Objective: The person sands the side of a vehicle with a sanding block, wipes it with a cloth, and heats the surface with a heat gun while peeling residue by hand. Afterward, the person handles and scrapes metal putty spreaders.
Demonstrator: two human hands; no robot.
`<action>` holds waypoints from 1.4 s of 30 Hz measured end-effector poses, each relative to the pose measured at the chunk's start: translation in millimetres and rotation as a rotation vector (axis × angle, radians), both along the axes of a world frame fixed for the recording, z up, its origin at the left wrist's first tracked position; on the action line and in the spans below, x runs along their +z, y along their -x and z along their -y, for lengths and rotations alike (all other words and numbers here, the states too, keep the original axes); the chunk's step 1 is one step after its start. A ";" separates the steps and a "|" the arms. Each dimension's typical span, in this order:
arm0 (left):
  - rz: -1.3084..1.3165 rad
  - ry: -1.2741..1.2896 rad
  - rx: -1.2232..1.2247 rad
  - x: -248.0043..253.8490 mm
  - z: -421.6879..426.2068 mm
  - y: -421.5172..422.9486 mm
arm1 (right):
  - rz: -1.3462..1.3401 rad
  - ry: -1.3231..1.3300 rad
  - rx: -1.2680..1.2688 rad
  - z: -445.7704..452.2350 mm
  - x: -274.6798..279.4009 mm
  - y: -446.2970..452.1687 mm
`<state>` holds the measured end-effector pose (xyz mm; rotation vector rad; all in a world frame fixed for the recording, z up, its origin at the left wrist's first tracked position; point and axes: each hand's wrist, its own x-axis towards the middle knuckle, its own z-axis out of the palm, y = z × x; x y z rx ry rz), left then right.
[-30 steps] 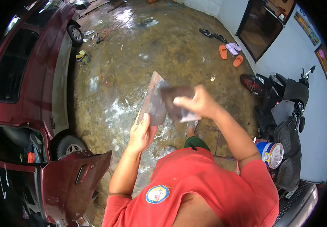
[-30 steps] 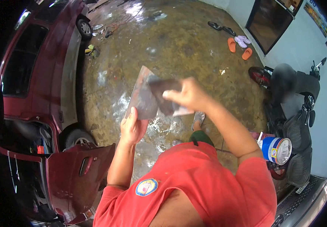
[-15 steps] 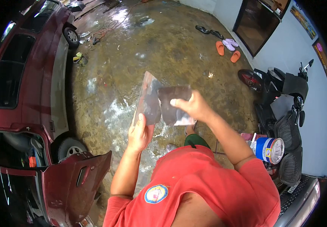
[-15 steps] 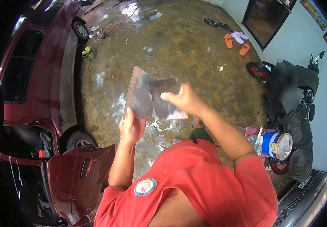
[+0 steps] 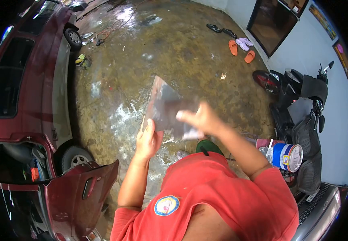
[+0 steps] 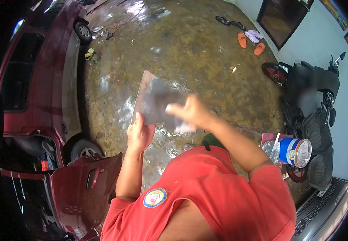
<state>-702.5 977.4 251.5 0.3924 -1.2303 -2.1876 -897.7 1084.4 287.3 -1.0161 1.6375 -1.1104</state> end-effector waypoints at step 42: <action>-0.243 -0.289 0.208 -21.2 -10.4 -6.6 | 1.197 0.325 -0.292 -2.5 -52.9 -19.8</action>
